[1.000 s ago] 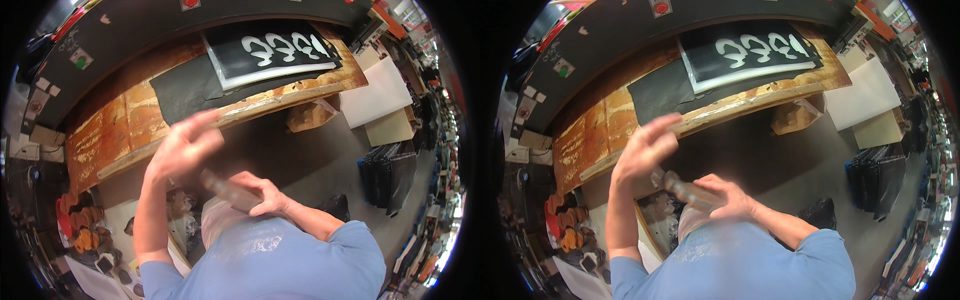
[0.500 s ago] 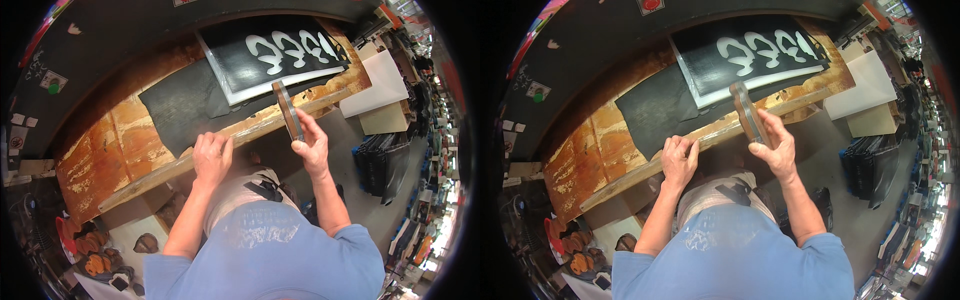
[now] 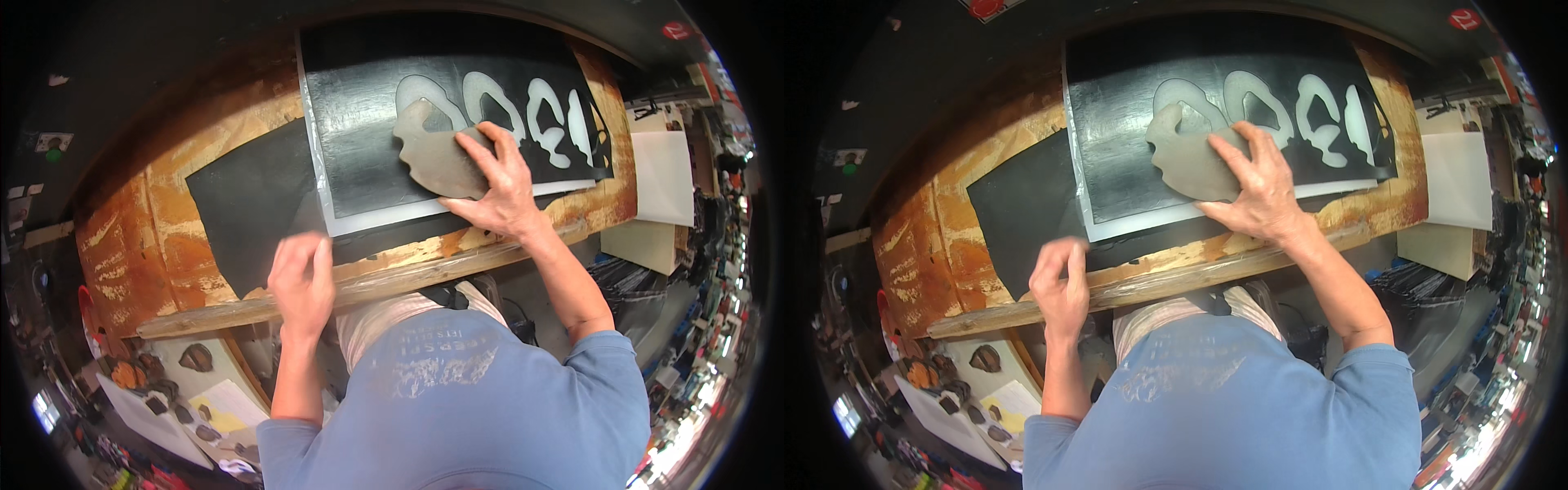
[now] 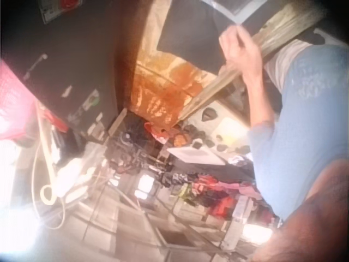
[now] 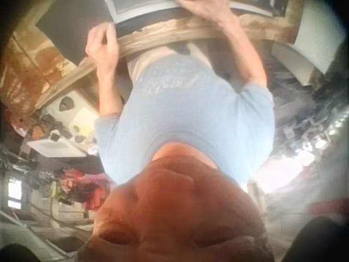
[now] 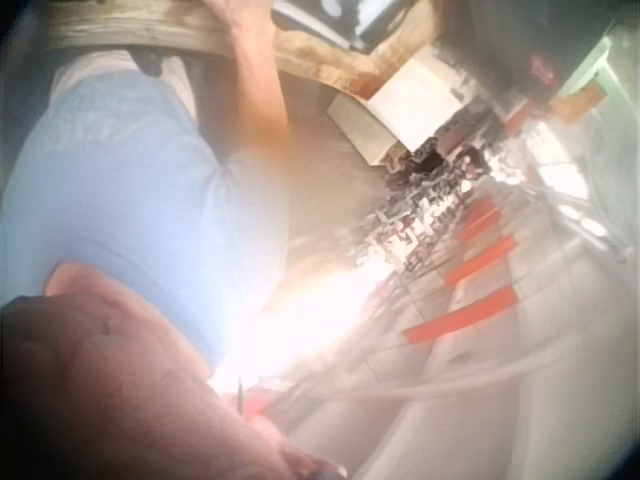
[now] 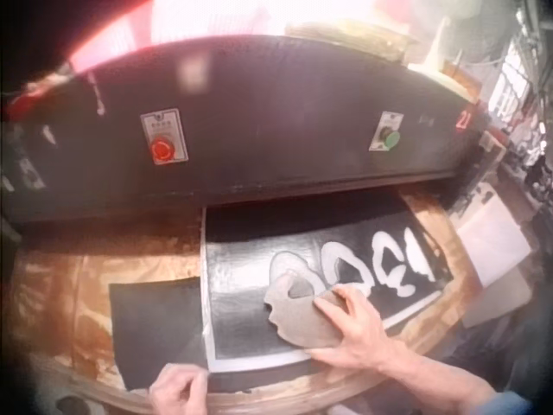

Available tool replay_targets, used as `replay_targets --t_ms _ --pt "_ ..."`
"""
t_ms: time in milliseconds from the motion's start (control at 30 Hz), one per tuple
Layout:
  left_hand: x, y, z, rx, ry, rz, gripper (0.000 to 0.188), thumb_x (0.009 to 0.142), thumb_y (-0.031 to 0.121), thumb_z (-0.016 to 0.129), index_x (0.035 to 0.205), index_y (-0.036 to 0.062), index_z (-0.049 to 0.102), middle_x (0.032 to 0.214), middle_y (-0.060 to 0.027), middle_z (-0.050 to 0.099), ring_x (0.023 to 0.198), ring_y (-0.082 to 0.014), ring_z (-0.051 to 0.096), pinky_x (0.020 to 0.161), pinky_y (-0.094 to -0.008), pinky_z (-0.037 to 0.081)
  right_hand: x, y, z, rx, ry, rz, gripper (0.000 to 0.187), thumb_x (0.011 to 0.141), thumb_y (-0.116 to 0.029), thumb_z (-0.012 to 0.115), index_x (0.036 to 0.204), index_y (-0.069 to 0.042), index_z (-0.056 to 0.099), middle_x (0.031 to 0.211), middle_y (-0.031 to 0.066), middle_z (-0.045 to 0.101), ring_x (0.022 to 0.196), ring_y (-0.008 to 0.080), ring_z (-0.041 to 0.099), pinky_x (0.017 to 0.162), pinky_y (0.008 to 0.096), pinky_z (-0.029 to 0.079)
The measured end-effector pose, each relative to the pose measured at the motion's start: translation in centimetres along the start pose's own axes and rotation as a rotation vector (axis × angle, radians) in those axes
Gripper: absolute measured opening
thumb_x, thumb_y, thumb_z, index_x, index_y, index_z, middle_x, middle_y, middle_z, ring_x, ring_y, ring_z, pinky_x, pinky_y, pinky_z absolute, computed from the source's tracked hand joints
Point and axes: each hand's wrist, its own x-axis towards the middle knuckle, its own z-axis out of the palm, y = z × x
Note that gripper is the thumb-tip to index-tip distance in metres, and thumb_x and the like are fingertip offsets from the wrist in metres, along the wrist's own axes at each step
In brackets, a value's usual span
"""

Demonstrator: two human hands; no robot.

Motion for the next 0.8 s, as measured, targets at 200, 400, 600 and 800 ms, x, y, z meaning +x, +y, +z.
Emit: replay_targets --t_ms 200,400,600,800 --pt "5.0 0.2 7.5 0.376 0.065 0.234 0.048 0.093 0.000 0.074 0.139 -0.0084 0.062 0.143 -0.0286 0.063 0.131 -0.0479 0.060 0.110 -0.0515 0.051 0.4 1.1 0.7 0.030 -0.151 -0.049 0.098 0.063 -0.028 0.097 0.149 -0.004 0.057 0.146 0.0271 0.050 0.129 0.0464 0.055 0.107 0.0540 0.051" --pt "4.3 -0.9 8.2 0.338 0.079 0.270 0.056 0.092 -0.004 0.074 0.145 -0.0072 0.056 0.150 -0.0295 0.058 0.136 -0.0503 0.055 0.112 -0.0543 0.048 1.4 1.2 0.8 0.058 -0.170 -0.090 0.097 0.059 -0.025 0.096 0.147 -0.003 0.059 0.143 0.0206 0.056 0.123 0.0421 0.058 0.103 0.0517 0.052" --pt "4.3 -1.3 8.4 0.283 0.107 0.266 0.058 0.091 -0.006 0.073 0.147 -0.0075 0.055 0.149 -0.0298 0.059 0.135 -0.0502 0.056 0.111 -0.0537 0.048 3.0 0.6 -0.7 0.112 -0.189 -0.082 0.087 0.060 -0.019 0.091 0.140 -0.002 0.064 0.138 0.0200 0.059 0.119 0.0390 0.060 0.097 0.0483 0.055" --pt "4.3 -1.4 8.3 0.197 0.126 0.252 0.060 0.091 -0.007 0.071 0.148 -0.0077 0.054 0.150 -0.0301 0.058 0.135 -0.0498 0.057 0.112 -0.0536 0.048 4.5 -0.5 -0.4 0.146 -0.209 -0.077 0.083 0.063 -0.021 0.091 0.139 -0.001 0.066 0.137 0.0212 0.061 0.117 0.0398 0.060 0.096 0.0468 0.056"
